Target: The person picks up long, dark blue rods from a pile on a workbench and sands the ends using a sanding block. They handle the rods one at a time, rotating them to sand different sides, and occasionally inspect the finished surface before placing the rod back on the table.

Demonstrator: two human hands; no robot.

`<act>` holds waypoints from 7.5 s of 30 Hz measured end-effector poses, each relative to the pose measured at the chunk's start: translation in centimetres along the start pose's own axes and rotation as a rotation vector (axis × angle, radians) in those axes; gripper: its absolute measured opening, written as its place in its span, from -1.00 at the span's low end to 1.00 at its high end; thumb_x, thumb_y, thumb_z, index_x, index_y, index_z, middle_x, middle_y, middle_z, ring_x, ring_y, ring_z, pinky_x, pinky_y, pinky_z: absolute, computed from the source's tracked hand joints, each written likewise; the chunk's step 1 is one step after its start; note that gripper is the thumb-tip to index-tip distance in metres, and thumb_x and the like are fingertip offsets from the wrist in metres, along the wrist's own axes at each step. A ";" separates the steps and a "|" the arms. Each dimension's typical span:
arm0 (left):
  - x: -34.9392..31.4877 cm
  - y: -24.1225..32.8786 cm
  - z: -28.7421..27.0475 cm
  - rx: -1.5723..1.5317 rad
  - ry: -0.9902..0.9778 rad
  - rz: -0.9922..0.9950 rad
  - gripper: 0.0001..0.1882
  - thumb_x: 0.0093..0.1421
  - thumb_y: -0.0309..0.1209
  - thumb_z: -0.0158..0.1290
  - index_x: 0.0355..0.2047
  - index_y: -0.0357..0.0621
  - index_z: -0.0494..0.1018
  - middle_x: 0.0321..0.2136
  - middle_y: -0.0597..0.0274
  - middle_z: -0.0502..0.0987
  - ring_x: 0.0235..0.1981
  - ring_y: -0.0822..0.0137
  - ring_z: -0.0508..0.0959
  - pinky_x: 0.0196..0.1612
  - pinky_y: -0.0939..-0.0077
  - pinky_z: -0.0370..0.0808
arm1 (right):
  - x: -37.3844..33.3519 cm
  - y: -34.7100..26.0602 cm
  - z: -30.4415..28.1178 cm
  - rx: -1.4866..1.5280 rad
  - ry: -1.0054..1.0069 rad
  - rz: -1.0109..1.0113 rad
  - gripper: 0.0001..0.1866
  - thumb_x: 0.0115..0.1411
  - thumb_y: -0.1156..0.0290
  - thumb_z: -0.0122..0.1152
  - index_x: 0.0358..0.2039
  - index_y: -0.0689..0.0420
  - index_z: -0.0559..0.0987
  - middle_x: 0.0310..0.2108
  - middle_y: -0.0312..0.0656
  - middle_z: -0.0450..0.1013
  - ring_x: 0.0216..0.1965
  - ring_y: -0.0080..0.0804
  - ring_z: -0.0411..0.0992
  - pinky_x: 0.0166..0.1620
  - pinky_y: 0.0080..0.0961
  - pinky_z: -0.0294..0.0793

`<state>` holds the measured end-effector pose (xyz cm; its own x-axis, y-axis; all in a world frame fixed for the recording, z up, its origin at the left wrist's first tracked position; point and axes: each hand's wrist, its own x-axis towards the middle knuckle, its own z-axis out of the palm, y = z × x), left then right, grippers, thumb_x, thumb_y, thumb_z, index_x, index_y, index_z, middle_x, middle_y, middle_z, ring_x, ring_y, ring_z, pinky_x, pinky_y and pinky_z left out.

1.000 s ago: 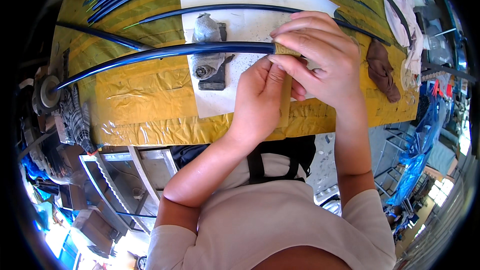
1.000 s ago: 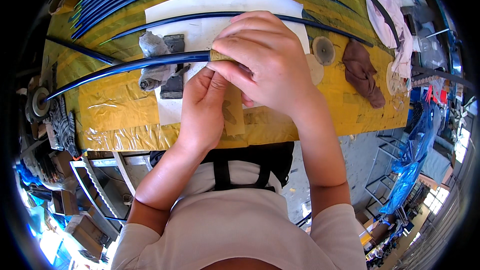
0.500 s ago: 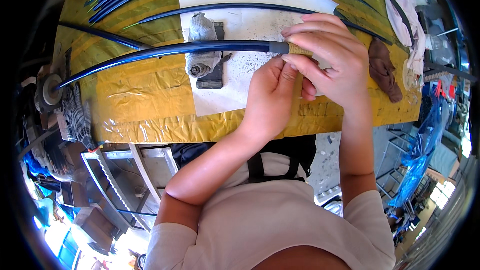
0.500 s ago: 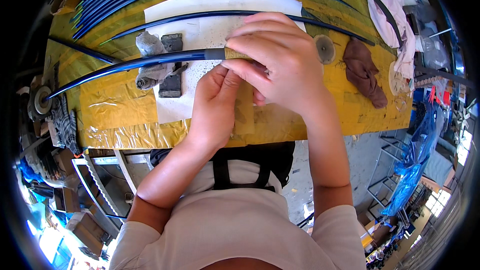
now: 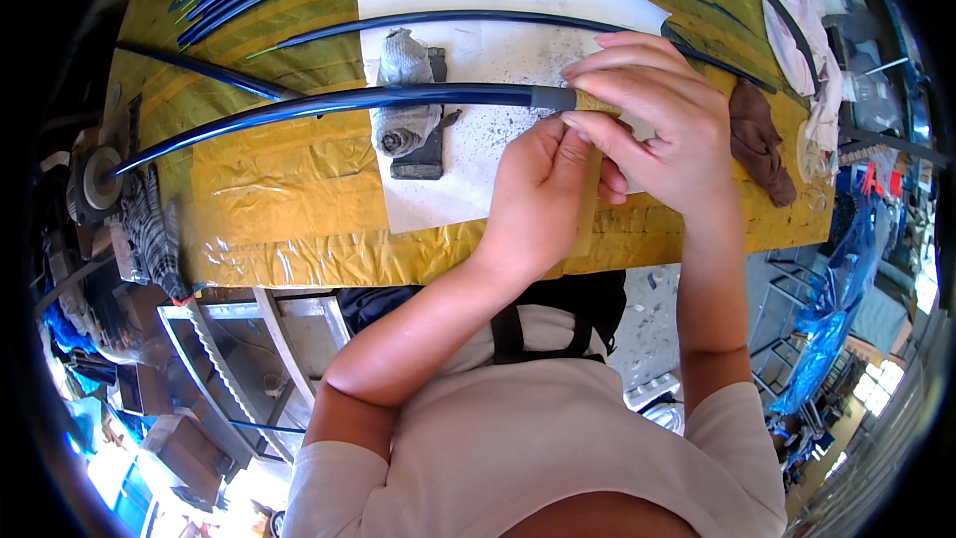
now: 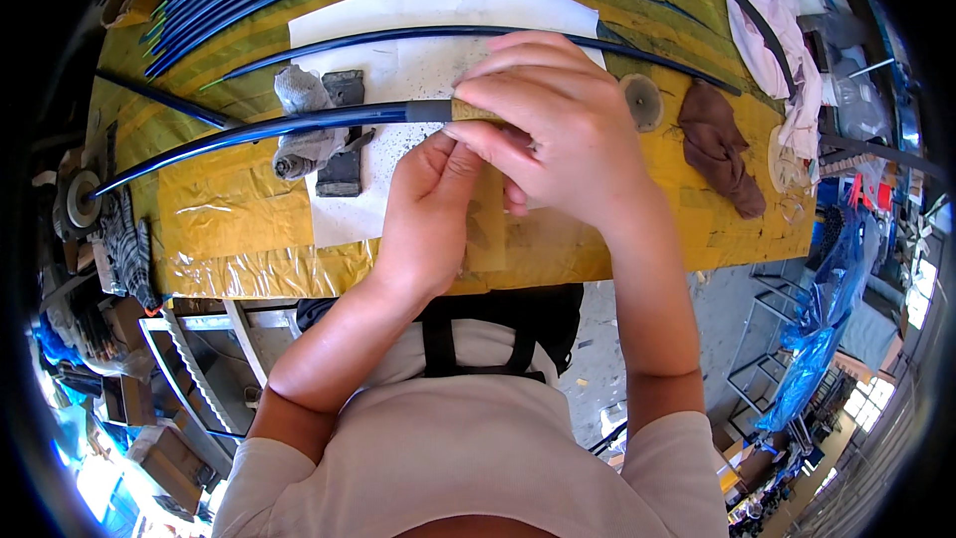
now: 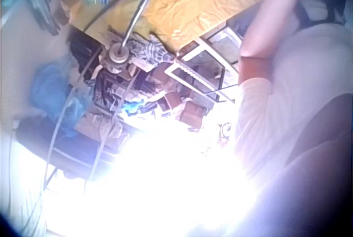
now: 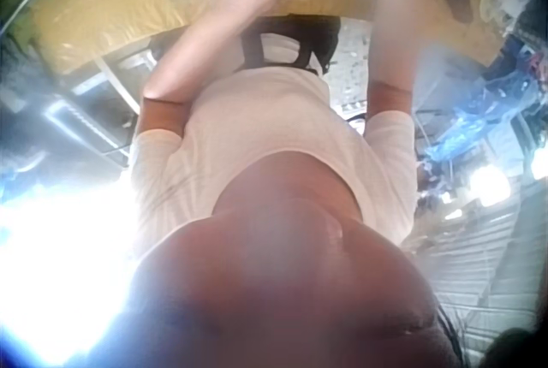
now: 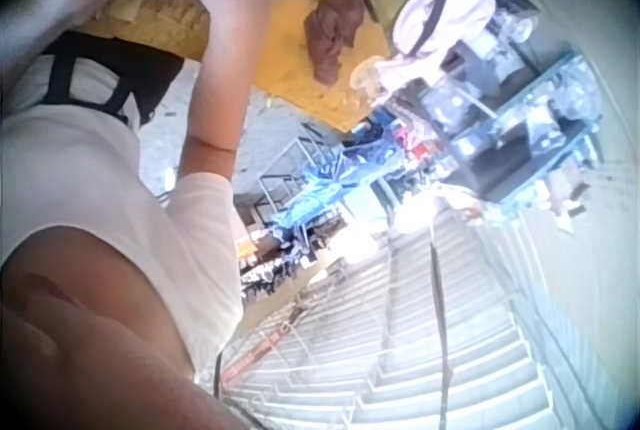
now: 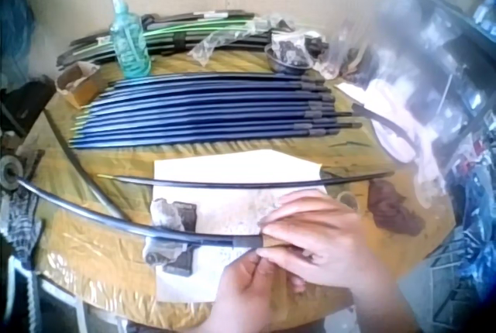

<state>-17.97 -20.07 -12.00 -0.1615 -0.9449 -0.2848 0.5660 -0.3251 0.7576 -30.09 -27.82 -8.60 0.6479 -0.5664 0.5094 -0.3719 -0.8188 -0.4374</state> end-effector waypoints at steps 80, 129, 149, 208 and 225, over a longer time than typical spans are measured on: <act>-4.3 -1.4 5.4 -0.038 -0.267 -0.211 -0.44 0.16 -0.42 0.07 0.14 -0.24 0.18 0.02 0.22 0.31 -0.06 0.40 0.33 0.07 0.50 0.24 | -18.0 -0.9 -11.3 0.041 0.171 0.930 -0.83 0.06 0.43 0.21 -0.38 0.27 0.52 -0.12 -0.12 0.37 -0.09 -0.29 0.34 -0.01 -0.49 0.28; -4.3 11.3 3.6 -0.695 -0.162 0.454 -0.92 0.33 -0.41 -0.22 -0.30 -0.14 0.20 -0.69 0.48 0.00 -0.68 0.57 -0.01 -0.57 0.63 0.08 | -3.8 -11.6 -6.3 -0.457 -0.021 0.361 -0.59 -0.18 0.31 0.44 -0.37 0.11 0.40 -0.51 -0.19 0.41 -0.51 -0.30 0.44 -0.46 -0.47 0.39; -5.9 17.1 -4.1 -0.922 -0.326 0.579 -0.70 0.32 -0.20 -0.26 -0.41 -0.19 0.21 -0.71 0.36 0.09 -0.78 0.57 0.06 -0.74 0.69 0.05 | -11.8 -9.9 -14.2 0.131 0.730 0.700 -0.60 0.25 0.28 -0.17 -0.02 0.30 0.36 -0.09 -0.06 0.37 -0.04 -0.35 0.36 0.04 -0.51 0.29; -1.3 12.5 -13.9 1.628 1.008 0.133 -0.16 0.06 0.05 0.06 0.14 -0.31 0.06 -0.20 -0.05 0.41 -0.25 0.01 0.51 -0.29 0.25 0.48 | -10.2 -6.5 -4.6 1.297 0.408 0.747 -0.59 0.30 0.15 -0.11 -0.24 0.31 0.41 -0.76 -0.48 0.02 -0.75 -0.77 -0.06 -0.71 -0.79 -0.11; -5.6 19.0 -10.9 -0.557 0.242 0.758 -0.87 0.26 -0.44 -0.17 -0.30 -0.28 0.25 -0.60 0.33 0.13 -0.61 0.48 0.14 -0.66 0.71 0.12 | -27.2 -5.8 -7.1 1.142 0.471 0.765 -0.65 0.20 0.10 0.08 -0.32 0.17 0.39 -0.80 -0.41 0.02 -0.81 -0.66 -0.03 -0.74 -0.69 -0.03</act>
<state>2.54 -20.58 -2.43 0.5388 -0.8424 0.0043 0.7631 0.4903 0.4210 -50.34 -8.36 -14.67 0.1798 -0.9835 -0.0217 0.3478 0.0842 -0.9338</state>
